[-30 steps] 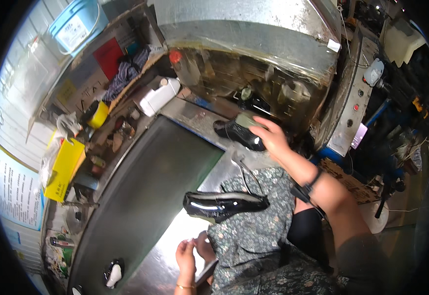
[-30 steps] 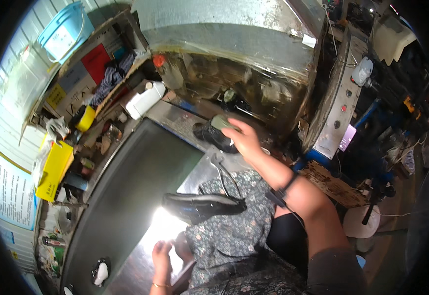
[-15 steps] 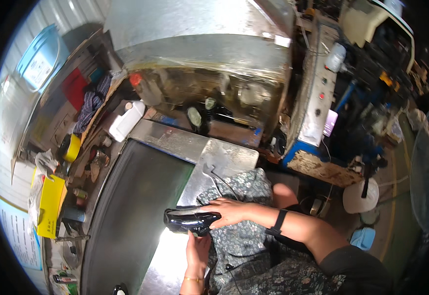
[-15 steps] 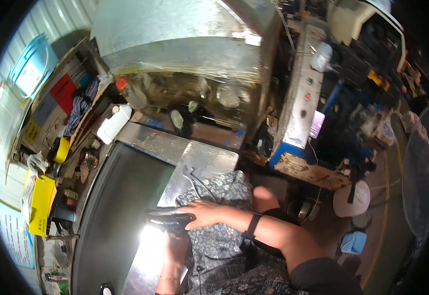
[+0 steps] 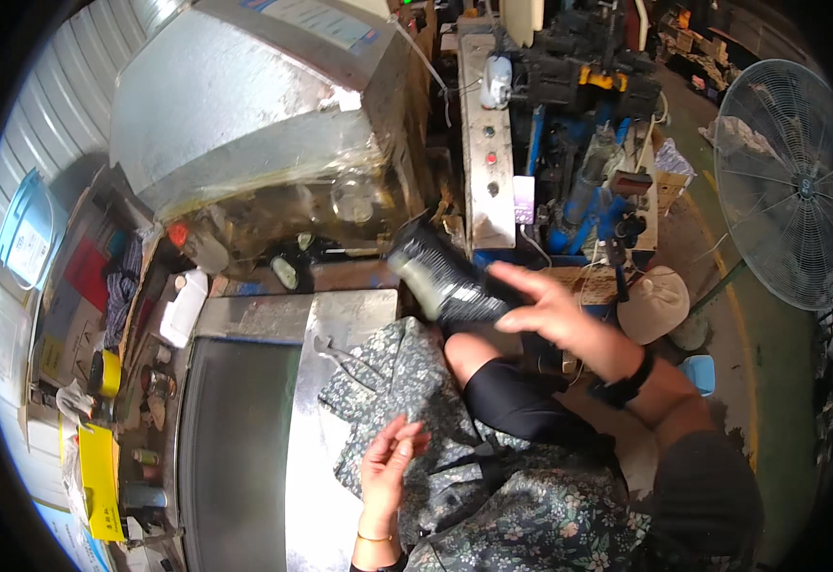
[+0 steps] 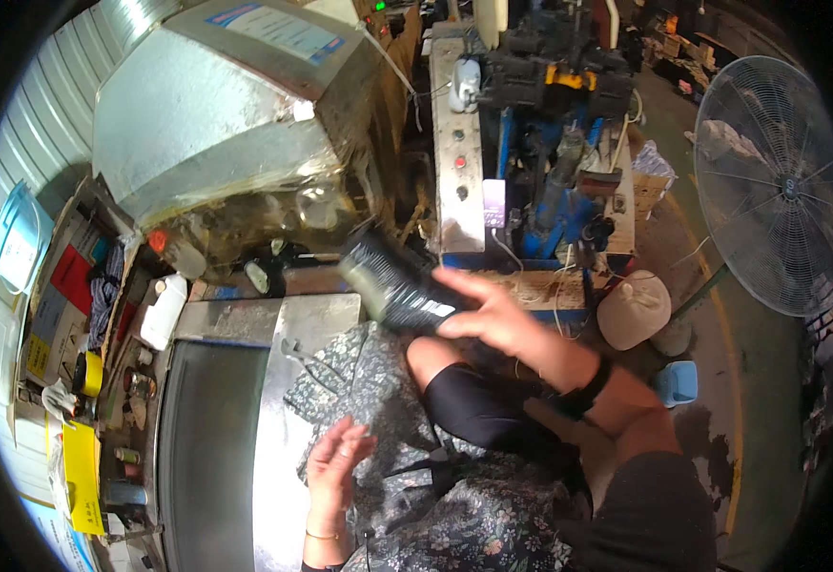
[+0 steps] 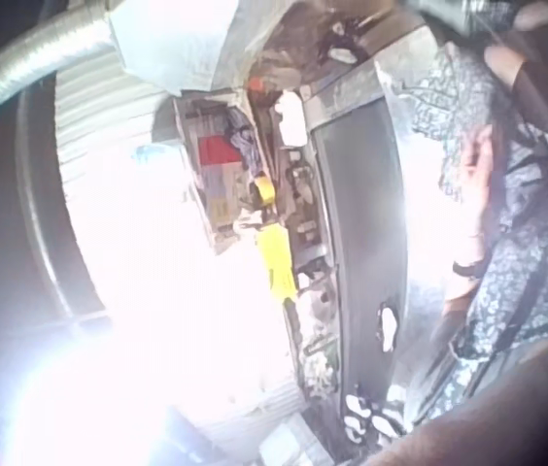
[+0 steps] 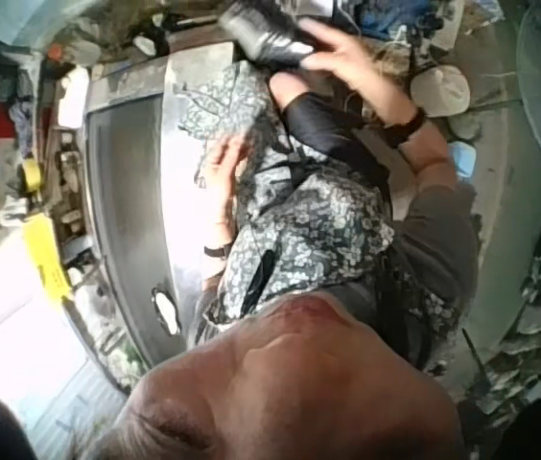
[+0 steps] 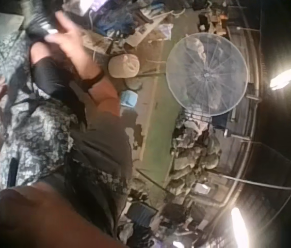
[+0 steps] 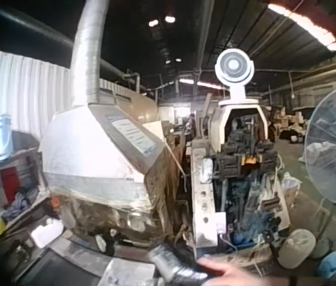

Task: The recorder is inspecting and preparing shoes for further manufacturing processes, using scissors to trim excess material.

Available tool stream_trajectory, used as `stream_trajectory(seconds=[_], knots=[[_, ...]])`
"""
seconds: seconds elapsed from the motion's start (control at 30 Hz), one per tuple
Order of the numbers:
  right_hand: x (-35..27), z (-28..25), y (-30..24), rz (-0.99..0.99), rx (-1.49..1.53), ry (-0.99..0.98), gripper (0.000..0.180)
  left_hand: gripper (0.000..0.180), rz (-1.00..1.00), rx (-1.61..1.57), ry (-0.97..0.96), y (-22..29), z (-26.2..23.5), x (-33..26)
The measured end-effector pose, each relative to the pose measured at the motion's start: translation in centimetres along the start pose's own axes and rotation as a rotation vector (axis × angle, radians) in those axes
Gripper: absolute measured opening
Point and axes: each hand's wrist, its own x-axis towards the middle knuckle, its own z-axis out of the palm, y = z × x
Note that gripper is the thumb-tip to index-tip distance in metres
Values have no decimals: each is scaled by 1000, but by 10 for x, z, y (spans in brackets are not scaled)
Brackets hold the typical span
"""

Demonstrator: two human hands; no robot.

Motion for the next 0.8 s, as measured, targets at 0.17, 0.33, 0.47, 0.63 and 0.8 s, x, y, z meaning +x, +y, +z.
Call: stream_trajectory(seconds=[0.17,0.33,0.47,0.63,0.8], knots=[[5,-149,-82,-145,-1137,553,67,32,-249,199,138,-43,-17,-1],[37,-245,-123,-155,-1457,812,64,28,-191,171,158,-59,-36,-5],[59,-278,-133,134,-1340,807,63,29,-193,224,160,-55,-25,2],[79,-270,-140,322,-1592,640,69,30,-205,230,132,-55,-7,10],[69,-242,-101,328,-1730,724,73,27,-179,280,59,-62,-1,9]])
